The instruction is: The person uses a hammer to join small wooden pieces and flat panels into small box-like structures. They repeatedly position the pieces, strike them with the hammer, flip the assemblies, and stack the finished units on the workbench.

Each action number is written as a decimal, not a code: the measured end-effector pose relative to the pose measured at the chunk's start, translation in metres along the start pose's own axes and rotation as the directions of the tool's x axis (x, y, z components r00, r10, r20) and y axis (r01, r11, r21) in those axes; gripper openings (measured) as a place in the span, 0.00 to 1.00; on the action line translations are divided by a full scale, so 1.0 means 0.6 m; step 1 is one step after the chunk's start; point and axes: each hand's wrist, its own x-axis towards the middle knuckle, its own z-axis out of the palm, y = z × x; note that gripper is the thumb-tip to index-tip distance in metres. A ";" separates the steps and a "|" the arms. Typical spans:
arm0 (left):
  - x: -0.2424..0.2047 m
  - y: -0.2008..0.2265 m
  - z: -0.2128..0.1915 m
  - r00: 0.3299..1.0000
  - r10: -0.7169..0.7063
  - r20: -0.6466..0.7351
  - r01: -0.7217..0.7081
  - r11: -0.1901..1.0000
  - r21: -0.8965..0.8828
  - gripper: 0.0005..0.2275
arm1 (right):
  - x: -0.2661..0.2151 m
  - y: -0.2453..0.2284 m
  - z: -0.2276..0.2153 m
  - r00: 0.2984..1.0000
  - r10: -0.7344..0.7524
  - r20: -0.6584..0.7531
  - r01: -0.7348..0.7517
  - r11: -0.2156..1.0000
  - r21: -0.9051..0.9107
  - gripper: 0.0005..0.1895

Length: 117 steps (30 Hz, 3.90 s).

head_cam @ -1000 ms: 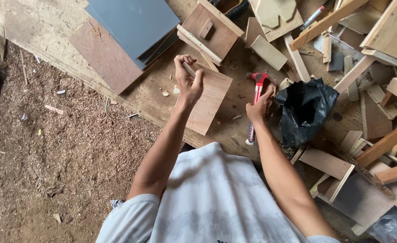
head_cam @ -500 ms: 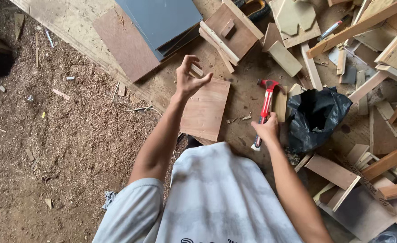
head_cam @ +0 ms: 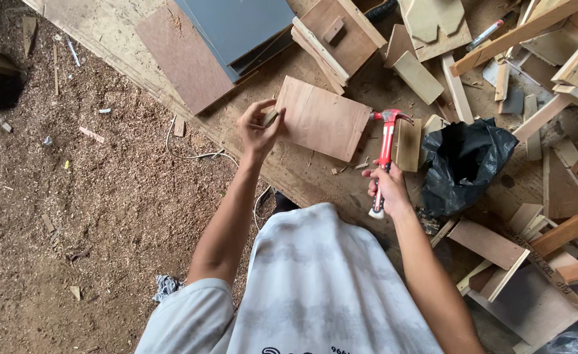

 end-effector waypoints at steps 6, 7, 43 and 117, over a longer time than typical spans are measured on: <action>-0.034 0.033 0.003 0.910 0.033 0.413 0.077 0.966 -0.248 0.16 | -0.074 0.009 0.038 0.999 0.042 0.012 -0.039 0.980 -0.194 0.11; -0.036 0.037 0.009 0.875 0.002 0.484 0.147 0.952 -0.270 0.19 | -0.084 0.012 0.050 1.000 0.024 0.005 -0.021 0.963 -0.268 0.09; 0.054 0.197 0.078 0.797 0.523 0.302 -0.349 0.807 -0.476 0.10 | -0.132 -0.025 0.138 0.790 -0.600 0.128 0.434 0.399 -0.808 0.22; 0.065 0.263 0.074 0.929 0.216 0.299 0.067 0.698 -0.713 0.16 | -0.195 -0.115 0.118 0.248 -0.959 -0.138 0.969 0.245 0.038 0.28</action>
